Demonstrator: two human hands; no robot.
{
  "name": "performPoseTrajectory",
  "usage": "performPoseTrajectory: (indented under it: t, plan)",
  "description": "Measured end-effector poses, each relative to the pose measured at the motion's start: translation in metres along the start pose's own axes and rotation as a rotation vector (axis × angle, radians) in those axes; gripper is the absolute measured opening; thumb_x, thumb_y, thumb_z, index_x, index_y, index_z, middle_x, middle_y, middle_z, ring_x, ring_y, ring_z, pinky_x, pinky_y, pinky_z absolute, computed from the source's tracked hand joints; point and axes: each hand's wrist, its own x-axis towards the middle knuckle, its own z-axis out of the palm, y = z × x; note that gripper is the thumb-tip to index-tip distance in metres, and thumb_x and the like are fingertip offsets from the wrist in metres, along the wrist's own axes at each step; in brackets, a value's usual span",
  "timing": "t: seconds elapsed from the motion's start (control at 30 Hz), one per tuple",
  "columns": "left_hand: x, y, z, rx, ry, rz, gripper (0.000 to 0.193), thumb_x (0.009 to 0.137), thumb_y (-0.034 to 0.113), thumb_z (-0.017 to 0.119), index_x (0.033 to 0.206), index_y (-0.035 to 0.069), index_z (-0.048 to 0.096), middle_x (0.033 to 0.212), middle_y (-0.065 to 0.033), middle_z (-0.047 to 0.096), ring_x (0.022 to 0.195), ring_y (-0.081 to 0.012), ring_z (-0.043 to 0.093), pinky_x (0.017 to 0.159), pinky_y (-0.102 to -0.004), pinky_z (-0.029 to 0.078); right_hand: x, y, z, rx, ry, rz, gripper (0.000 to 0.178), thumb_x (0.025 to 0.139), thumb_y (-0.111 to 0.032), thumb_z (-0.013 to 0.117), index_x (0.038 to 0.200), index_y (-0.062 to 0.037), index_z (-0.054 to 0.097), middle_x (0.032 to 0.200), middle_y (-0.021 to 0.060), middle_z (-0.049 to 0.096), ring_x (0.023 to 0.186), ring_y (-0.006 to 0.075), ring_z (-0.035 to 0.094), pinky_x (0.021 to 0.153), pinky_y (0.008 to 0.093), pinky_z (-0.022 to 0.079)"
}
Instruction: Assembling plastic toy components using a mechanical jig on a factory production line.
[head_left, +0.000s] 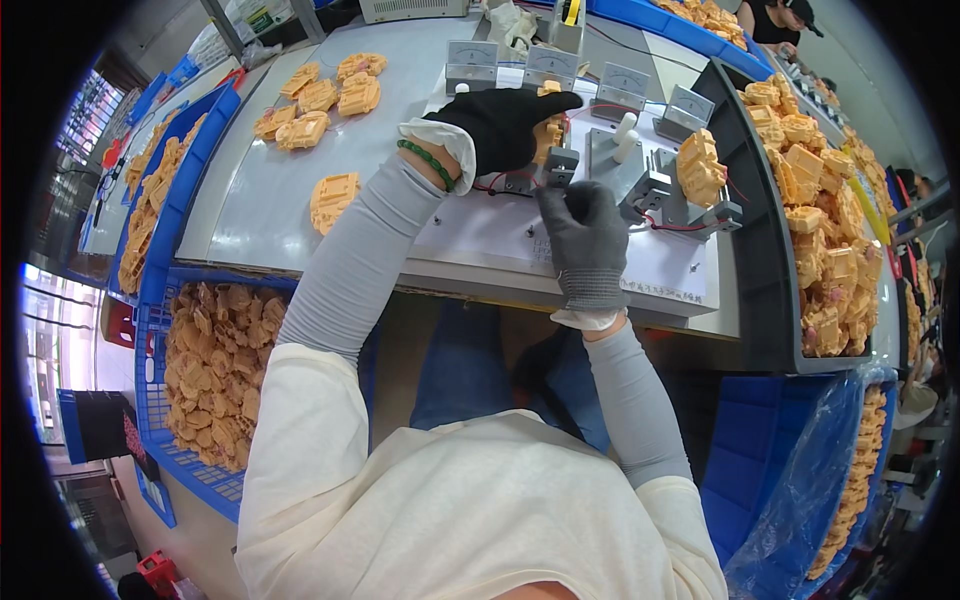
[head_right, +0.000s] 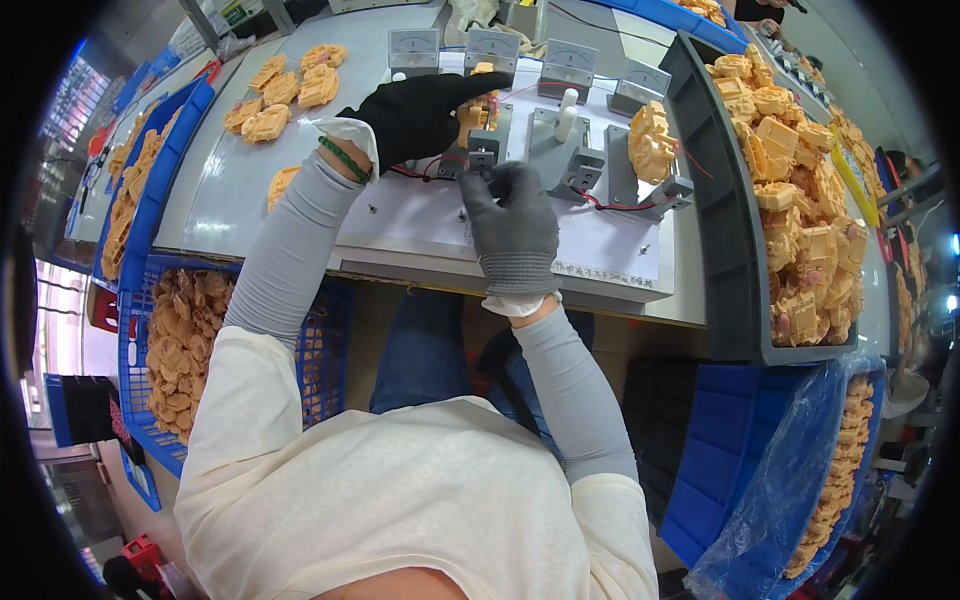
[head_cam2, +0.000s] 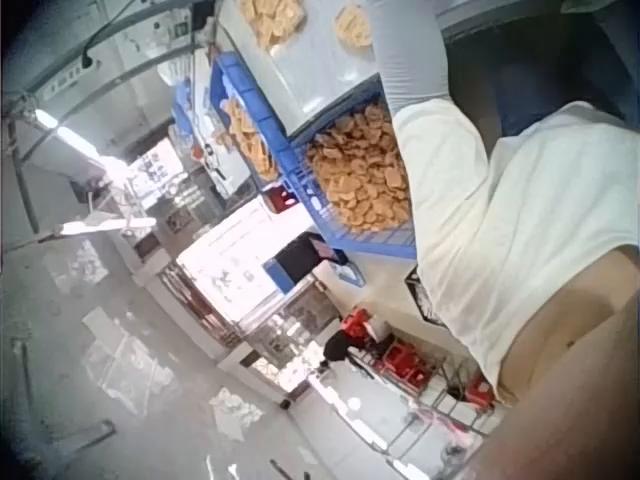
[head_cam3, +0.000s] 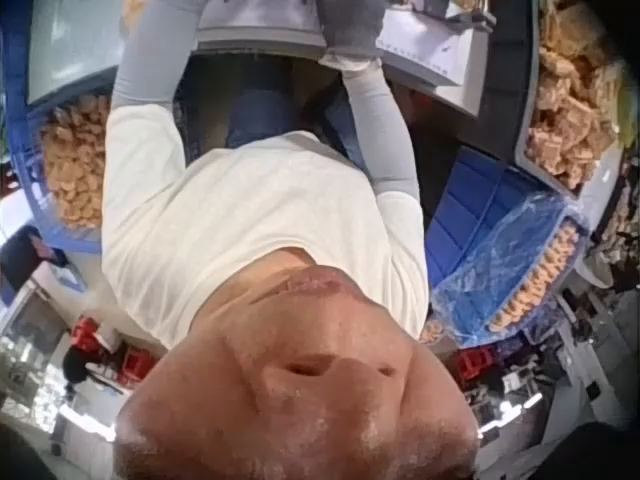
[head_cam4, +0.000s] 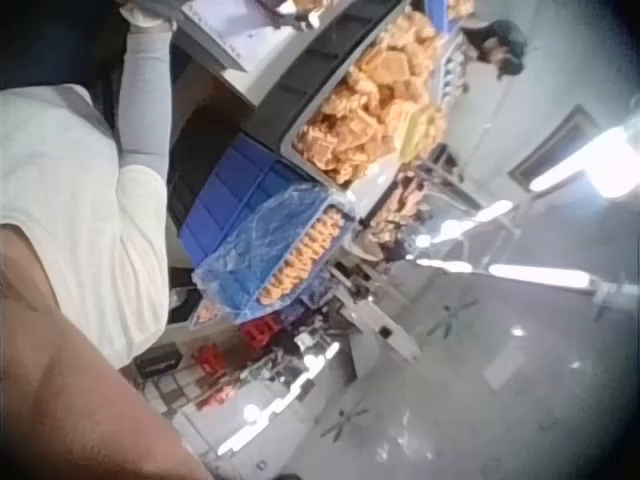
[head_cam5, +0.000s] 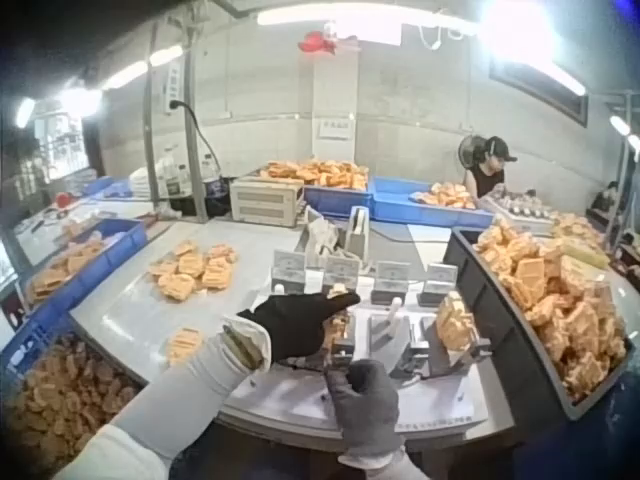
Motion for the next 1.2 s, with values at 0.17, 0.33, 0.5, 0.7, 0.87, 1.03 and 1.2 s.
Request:
performPoseTrajectory:
  t: [0.17,0.33,0.5,0.7,0.87,1.03,1.2]
  plan:
    - [0.004,-0.004,0.002,-0.053,-0.006,0.046,0.06,0.071,-0.003,0.049,0.126,0.02,0.05,0.101,-0.0157,0.062,0.087,-0.0268,0.063,0.081,-0.0331,0.049,0.0,-0.003,-0.004,0.246,-0.097,0.043,0.021,0.082,-0.012,0.066,0.098,0.0001,0.062,0.084,0.0055,0.065,0.073,0.0065,0.057,0.068,0.0215,0.047]
    - [0.005,-0.005,-0.003,-0.044,-0.065,-0.01,0.061,0.067,-0.005,0.049,0.123,0.018,0.052,0.102,-0.0151,0.062,0.09,-0.0272,0.062,0.083,-0.0324,0.049,-0.001,0.004,-0.003,0.191,-0.054,-0.12,0.015,0.085,-0.01,0.062,0.097,-0.0005,0.062,0.085,0.0041,0.065,0.075,0.0063,0.056,0.07,0.0216,0.046]
    - [0.006,-0.005,-0.003,-0.064,-0.077,0.012,0.043,0.078,0.01,0.056,0.119,0.022,0.056,0.112,-0.0115,0.06,0.097,-0.0277,0.06,0.085,-0.0369,0.048,0.003,0.008,-0.001,0.136,-0.015,-0.068,0.014,0.086,-0.011,0.061,0.095,-0.0011,0.062,0.083,0.0034,0.064,0.074,0.0062,0.055,0.069,0.0222,0.046]
    - [-0.005,0.016,-0.017,0.034,-0.096,-0.06,0.065,0.072,0.0,0.051,0.132,0.023,0.042,0.114,-0.0153,0.058,0.097,-0.0288,0.059,0.087,-0.0347,0.047,0.002,0.0,-0.003,0.112,0.103,0.021,0.021,0.082,-0.018,0.066,0.09,0.0004,0.06,0.073,0.0105,0.063,0.067,0.0142,0.06,0.063,0.0271,0.048]
    - [-0.012,0.008,-0.025,0.076,-0.084,-0.098,0.063,0.075,0.005,0.055,0.133,0.025,0.039,0.109,-0.0119,0.059,0.094,-0.0257,0.06,0.083,-0.0345,0.049,-0.003,0.011,-0.007,0.296,0.099,0.001,0.016,0.085,-0.012,0.061,0.096,-0.0009,0.057,0.076,0.0024,0.057,0.066,0.0069,0.051,0.059,0.0204,0.043]
    - [-0.031,0.001,-0.037,0.053,0.214,-0.019,0.049,0.076,0.002,0.054,0.122,0.017,0.05,0.104,-0.0095,0.06,0.089,-0.0206,0.061,0.079,-0.0299,0.05,-0.006,0.008,-0.006,0.349,0.09,0.031,0.014,0.087,-0.012,0.057,0.095,-0.0009,0.057,0.075,0.0018,0.056,0.062,0.0064,0.049,0.056,0.0202,0.041]
    - [-0.075,-0.047,-0.051,-0.098,0.531,-0.065,0.03,0.072,0.0,0.056,0.101,0.009,0.057,0.092,-0.0082,0.058,0.082,-0.0186,0.06,0.075,-0.0289,0.049,-0.006,0.008,-0.008,0.399,0.093,0.024,0.012,0.087,-0.011,0.055,0.095,-0.0012,0.057,0.074,0.0018,0.056,0.061,0.0068,0.049,0.055,0.0201,0.041]
